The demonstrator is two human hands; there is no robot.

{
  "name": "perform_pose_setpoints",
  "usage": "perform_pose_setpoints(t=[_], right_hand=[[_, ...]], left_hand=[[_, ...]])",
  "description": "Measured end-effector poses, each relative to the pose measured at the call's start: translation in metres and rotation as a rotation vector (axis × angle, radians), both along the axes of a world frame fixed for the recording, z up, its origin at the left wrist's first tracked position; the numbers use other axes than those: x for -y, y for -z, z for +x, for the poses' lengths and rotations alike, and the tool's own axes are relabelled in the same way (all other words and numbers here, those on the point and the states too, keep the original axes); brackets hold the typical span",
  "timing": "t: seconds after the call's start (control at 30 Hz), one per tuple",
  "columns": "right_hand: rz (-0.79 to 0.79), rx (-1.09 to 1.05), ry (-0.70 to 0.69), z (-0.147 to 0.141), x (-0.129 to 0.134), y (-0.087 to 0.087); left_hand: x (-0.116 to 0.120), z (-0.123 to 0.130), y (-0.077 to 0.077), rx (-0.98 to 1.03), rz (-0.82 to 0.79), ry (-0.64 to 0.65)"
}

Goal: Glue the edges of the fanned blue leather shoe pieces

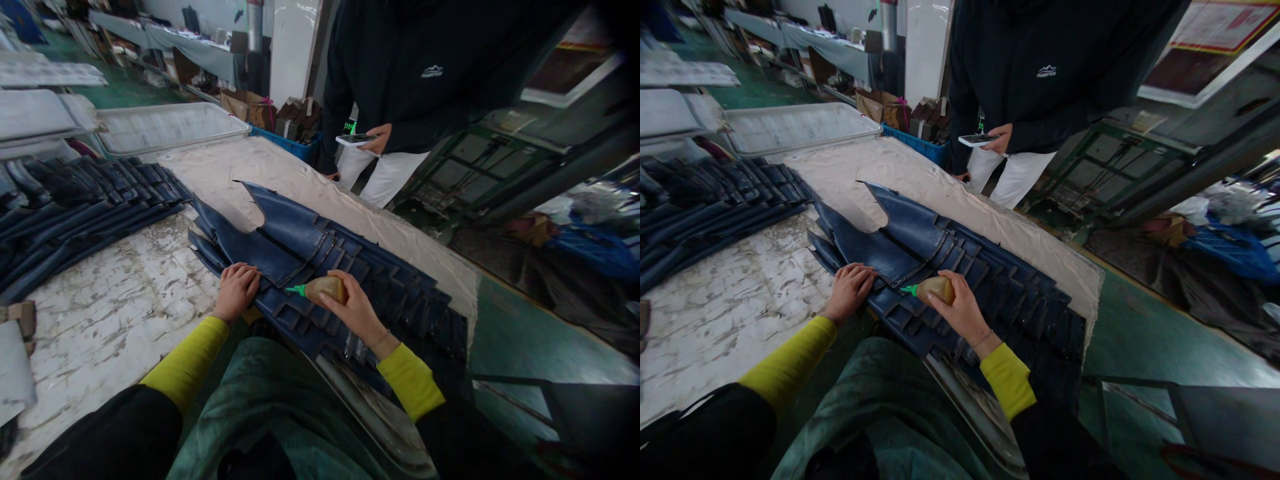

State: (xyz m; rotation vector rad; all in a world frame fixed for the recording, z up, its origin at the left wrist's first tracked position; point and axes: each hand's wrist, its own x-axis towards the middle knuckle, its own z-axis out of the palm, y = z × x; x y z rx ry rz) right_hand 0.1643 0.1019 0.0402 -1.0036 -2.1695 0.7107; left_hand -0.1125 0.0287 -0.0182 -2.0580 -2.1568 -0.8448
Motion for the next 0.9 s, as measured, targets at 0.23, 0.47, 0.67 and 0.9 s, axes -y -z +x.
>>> perform_pose_setpoints(t=[0.23,0.47,0.67,0.9], right_hand=[[0.172,0.090,0.038,0.010,-0.033,0.007],[0.214,0.108,0.077,0.015,-0.048,0.016],[0.141,0.083,0.009,0.013,-0.033,0.012],[0.234,0.148,0.041,0.018,-0.053,0.016]], left_hand=[[0.001,-0.001,0.001,-0.009,-0.008,0.009],[0.001,-0.001,-0.001,-0.011,-0.016,0.003],[0.001,-0.001,-0.001,0.011,-0.015,0.008],[0.001,-0.001,-0.001,0.010,-0.024,0.007]])
